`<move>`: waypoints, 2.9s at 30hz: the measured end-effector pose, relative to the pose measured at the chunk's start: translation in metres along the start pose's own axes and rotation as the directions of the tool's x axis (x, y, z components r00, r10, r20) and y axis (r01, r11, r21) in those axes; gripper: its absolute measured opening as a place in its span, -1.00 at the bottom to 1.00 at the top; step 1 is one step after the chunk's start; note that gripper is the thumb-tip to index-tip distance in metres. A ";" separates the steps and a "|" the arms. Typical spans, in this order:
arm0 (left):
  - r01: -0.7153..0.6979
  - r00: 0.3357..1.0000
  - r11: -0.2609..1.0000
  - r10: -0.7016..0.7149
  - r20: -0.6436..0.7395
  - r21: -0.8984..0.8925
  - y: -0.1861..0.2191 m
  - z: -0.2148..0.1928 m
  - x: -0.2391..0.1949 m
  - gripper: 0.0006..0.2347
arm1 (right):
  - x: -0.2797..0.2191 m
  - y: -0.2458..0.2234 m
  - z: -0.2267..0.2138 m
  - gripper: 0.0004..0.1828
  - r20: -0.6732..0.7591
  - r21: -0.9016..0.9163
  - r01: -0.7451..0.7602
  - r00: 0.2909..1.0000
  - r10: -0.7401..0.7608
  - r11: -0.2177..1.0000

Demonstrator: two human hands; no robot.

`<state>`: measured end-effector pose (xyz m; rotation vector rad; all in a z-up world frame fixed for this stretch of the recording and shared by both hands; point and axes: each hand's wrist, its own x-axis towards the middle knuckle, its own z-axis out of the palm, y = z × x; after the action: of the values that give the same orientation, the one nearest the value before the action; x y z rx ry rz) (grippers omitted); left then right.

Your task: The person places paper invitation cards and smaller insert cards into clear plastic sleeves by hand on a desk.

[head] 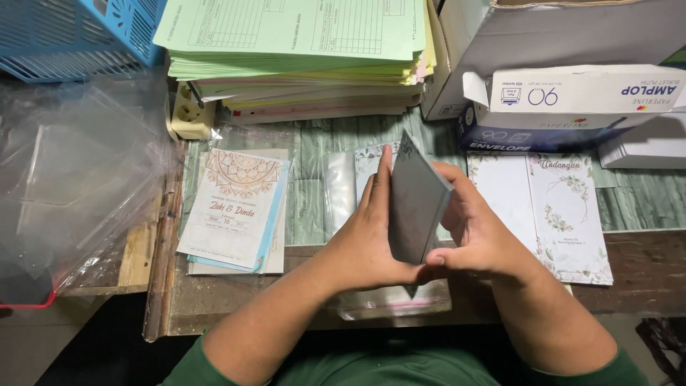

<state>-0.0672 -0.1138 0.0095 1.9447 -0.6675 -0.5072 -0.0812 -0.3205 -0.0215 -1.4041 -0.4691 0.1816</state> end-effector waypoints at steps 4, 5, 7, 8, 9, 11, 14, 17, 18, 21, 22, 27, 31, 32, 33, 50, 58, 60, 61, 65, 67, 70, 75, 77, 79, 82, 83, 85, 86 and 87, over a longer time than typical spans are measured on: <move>-0.025 0.994 0.996 0.015 -0.111 -0.091 -0.007 0.005 -0.001 0.26 | 0.002 -0.005 0.006 0.23 -0.034 -0.022 -0.108 0.994 0.107 0.994; -0.053 0.988 0.994 0.038 -0.147 -0.099 -0.009 0.006 -0.001 0.27 | 0.005 -0.007 0.008 0.15 -0.051 0.002 -0.134 0.990 0.134 0.991; -0.062 0.991 0.988 0.045 -0.123 -0.141 -0.003 0.002 -0.003 0.24 | 0.007 -0.007 0.008 0.17 -0.048 0.053 -0.138 0.989 0.141 0.989; -0.072 0.993 0.980 0.055 -0.100 -0.185 0.000 0.000 -0.005 0.21 | 0.008 -0.008 0.008 0.19 -0.045 0.102 -0.142 0.988 0.147 0.985; -0.072 0.994 0.980 0.055 -0.099 -0.185 0.002 -0.001 -0.005 0.21 | 0.008 -0.007 0.009 0.19 -0.046 0.102 -0.142 0.988 0.148 0.985; -0.032 0.997 0.973 0.014 -0.081 -0.227 0.004 -0.002 -0.005 0.20 | 0.010 -0.006 0.008 0.32 -0.061 0.081 -0.163 0.984 0.168 0.983; 0.023 0.999 0.969 -0.031 -0.030 -0.245 0.012 -0.007 -0.006 0.17 | 0.009 -0.006 0.011 0.36 -0.074 0.129 -0.169 0.981 0.180 0.977; 0.002 0.999 0.958 -0.017 -0.048 -0.287 0.009 -0.006 -0.006 0.15 | 0.011 -0.009 0.011 0.35 -0.078 0.098 -0.173 0.980 0.181 0.980; 0.003 0.999 0.958 -0.018 -0.048 -0.288 0.009 -0.005 -0.005 0.15 | 0.011 -0.009 0.010 0.35 -0.079 0.099 -0.174 0.980 0.182 0.980; 0.025 0.999 0.942 -0.040 -0.036 -0.335 0.008 -0.006 -0.005 0.14 | 0.012 -0.011 0.010 0.16 -0.062 0.144 -0.183 0.979 0.194 0.972; 0.031 0.999 0.936 -0.040 -0.020 -0.351 0.009 -0.007 -0.005 0.13 | 0.012 -0.013 0.011 0.19 -0.059 0.167 -0.188 0.978 0.201 0.968; -0.041 0.999 0.856 0.034 -0.023 -0.515 -0.006 -0.004 -0.004 -0.02 | 0.008 -0.004 0.003 0.22 -0.075 0.328 -0.152 0.980 0.186 0.932; -0.141 0.989 0.683 0.073 -0.125 -0.717 -0.013 0.006 -0.009 -0.25 | 0.003 0.007 -0.012 -0.15 -0.224 0.292 -0.139 0.952 0.209 0.946; -0.161 0.984 0.651 0.046 -0.172 -0.742 -0.010 0.009 -0.013 -0.42 | 0.004 0.005 -0.012 -0.16 -0.266 0.332 -0.123 0.939 0.218 0.935; -0.159 0.984 0.651 0.047 -0.170 -0.743 -0.031 0.011 -0.008 -0.42 | -0.003 0.028 -0.029 -0.16 -0.268 0.332 -0.122 0.939 0.218 0.935; -0.180 0.623 0.941 0.333 -0.707 0.285 -0.024 0.001 0.002 -0.77 | -0.007 -0.009 -0.003 0.03 0.014 0.321 0.198 0.977 -0.214 0.926; -0.285 0.696 0.933 0.044 -0.716 -0.219 -0.035 -0.003 0.002 -0.64 | 0.007 -0.018 0.009 -0.20 0.285 -0.733 0.445 0.888 -0.361 0.515; -0.300 0.724 0.883 -0.035 -0.689 -0.360 -0.038 -0.005 0.003 -0.60 | 0.006 -0.017 0.011 -0.09 0.315 -0.737 0.467 0.877 -0.364 0.488; -0.304 0.738 0.851 -0.073 -0.670 -0.428 -0.040 -0.006 0.002 -0.58 | 0.005 -0.016 0.011 -0.14 0.334 -0.737 0.472 0.877 -0.346 0.484; -0.310 0.791 0.675 -0.208 -0.576 -0.669 -0.044 -0.011 -0.001 -0.51 | 0.009 -0.021 0.027 -0.66 0.280 -0.790 0.477 0.840 -0.465 0.385; -0.304 0.817 0.561 -0.263 -0.513 -0.770 -0.044 -0.013 -0.003 -0.47 | 0.009 -0.023 0.029 -0.72 0.271 -0.790 0.497 0.809 -0.522 0.360; -0.273 0.863 0.358 -0.318 -0.392 -0.893 -0.045 -0.014 -0.005 -0.41 | 0.004 -0.032 0.025 -0.82 0.212 -0.754 0.519 0.773 -0.598 0.403; -0.158 0.930 -0.022 -0.338 -0.141 -0.987 -0.049 -0.012 -0.002 -0.32 | -0.038 -0.036 0.012 -0.67 -0.032 -0.656 0.530 0.692 -0.721 0.538; -0.108 0.944 -0.174 -0.325 -0.047 -0.979 -0.048 -0.014 -0.001 -0.28 | -0.055 -0.048 0.015 -0.74 -0.198 -0.644 0.367 0.767 -0.610 0.671; 0.004 0.996 -0.073 -0.084 0.010 -0.997 -0.043 -0.017 -0.006 -0.26 | -0.072 -0.048 0.003 -0.77 -0.185 -0.605 0.359 0.805 -0.564 0.710; 0.267 0.963 0.207 -0.009 0.271 -0.941 -0.046 -0.015 -0.005 -0.51 | -0.089 -0.057 -0.010 -0.74 -0.128 -0.526 0.355 0.865 -0.484 0.773; 0.453 0.891 0.326 -0.193 0.411 -0.830 -0.048 -0.013 -0.004 -0.69 | -0.093 -0.061 -0.013 -0.70 -0.090 -0.486 0.358 0.887 -0.454 0.797; 0.371 0.928 0.463 -0.171 0.330 -0.805 -0.037 -0.006 -0.003 -0.75 | -0.104 -0.049 -0.052 -0.87 -0.004 -0.516 0.418 0.872 -0.490 0.748; 0.282 0.958 0.595 -0.139 0.250 -0.753 -0.031 -0.004 -0.003 -0.77 | -0.109 -0.042 -0.071 -0.46 0.079 -0.536 0.481 0.847 -0.526 0.694; 0.281 0.959 0.596 -0.136 0.250 -0.753 -0.025 -0.005 -0.003 -0.77 | -0.102 -0.037 -0.056 -0.46 0.080 -0.538 0.481 0.847 -0.526 0.692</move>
<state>-0.0605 -0.0993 -0.0103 1.1296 -0.2211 -0.9425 -0.1546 -0.4181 -0.0115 -1.7640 -0.8722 -0.5042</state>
